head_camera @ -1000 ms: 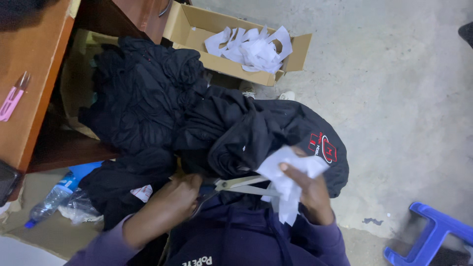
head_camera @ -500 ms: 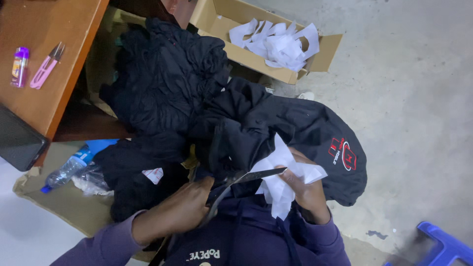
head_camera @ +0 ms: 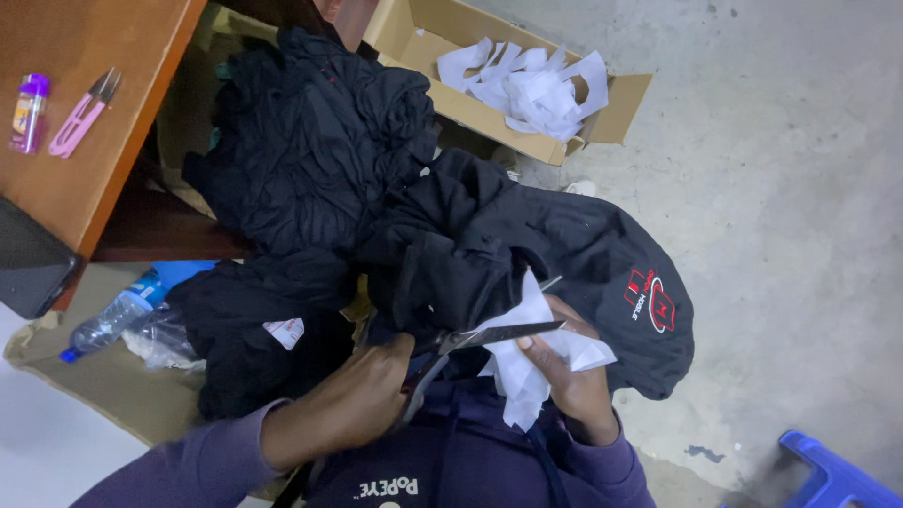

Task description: The person sits on the floor and uses scissors to cut white paper into strips, placing the cut pieces into a nearby cardboard box. The person handles the paper and scissors repeatedly throughout the clip.

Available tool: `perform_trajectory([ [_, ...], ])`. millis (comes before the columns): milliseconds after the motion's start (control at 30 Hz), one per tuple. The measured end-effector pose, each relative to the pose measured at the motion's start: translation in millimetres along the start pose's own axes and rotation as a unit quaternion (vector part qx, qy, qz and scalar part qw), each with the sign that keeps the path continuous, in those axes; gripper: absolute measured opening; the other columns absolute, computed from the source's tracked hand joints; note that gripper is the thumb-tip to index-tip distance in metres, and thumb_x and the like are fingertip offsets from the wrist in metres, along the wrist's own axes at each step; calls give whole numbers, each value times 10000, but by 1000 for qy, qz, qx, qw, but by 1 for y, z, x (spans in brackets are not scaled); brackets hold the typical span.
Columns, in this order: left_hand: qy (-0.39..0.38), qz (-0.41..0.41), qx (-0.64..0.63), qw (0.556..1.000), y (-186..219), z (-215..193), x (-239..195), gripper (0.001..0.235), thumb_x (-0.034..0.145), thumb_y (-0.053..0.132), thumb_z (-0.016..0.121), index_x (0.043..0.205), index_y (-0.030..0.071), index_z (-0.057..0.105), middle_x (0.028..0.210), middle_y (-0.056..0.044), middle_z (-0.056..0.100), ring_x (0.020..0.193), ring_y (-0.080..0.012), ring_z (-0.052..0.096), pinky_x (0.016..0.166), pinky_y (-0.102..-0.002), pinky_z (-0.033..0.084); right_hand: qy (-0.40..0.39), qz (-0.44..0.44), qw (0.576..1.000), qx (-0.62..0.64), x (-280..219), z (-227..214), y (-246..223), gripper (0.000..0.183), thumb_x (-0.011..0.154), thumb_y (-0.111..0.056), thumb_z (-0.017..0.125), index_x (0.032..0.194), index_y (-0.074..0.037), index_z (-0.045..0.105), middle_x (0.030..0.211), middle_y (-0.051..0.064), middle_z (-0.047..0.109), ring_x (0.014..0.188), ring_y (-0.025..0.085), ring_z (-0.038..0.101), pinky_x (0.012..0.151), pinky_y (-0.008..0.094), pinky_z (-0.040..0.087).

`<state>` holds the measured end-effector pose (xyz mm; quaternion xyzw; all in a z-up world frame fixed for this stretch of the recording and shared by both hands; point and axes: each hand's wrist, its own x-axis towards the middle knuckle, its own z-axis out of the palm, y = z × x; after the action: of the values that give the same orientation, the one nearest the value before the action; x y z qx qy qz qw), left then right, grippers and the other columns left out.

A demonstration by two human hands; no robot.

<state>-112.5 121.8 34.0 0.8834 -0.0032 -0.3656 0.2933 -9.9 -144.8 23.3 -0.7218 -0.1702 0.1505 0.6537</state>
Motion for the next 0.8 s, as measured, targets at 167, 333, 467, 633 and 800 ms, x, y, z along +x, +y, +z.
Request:
perform_trajectory([
  [167,30,20,27,999,3,-3,7,165,838,81,626,979,59,545,811,-233,713,779,-483,708,674,-551,532,31,33,999,2,-3,1,-3,296,965,-341,679,932,-55,752,1048,71,734,933,199,680,842,329,514],
  [333,79,47,12,996,13,-1,12,347,935,247,644,1164,28,504,929,-272,701,830,-543,679,730,-614,506,-8,22,999,-31,-2,6,5,281,962,-335,687,951,-57,724,1022,74,729,925,207,702,829,334,530],
  [467,97,49,-34,993,13,0,23,213,884,260,694,915,83,580,752,-245,716,722,-528,689,608,-606,482,23,6,998,-62,-1,8,7,283,975,-304,682,902,-45,772,973,107,725,920,234,709,820,331,539],
  [633,55,25,-66,996,20,-7,52,269,910,299,687,950,41,622,869,-304,732,895,-553,706,709,-629,507,32,-31,997,-64,6,17,28,240,948,-204,735,854,16,726,1073,220,719,970,413,705,831,474,536],
  [800,154,53,-150,975,38,-56,100,423,901,398,690,1002,-9,635,868,-361,722,925,-595,702,730,-639,525,80,190,977,59,28,12,44,492,853,-130,784,1336,-44,746,1178,191,763,997,286,682,885,437,588],
])
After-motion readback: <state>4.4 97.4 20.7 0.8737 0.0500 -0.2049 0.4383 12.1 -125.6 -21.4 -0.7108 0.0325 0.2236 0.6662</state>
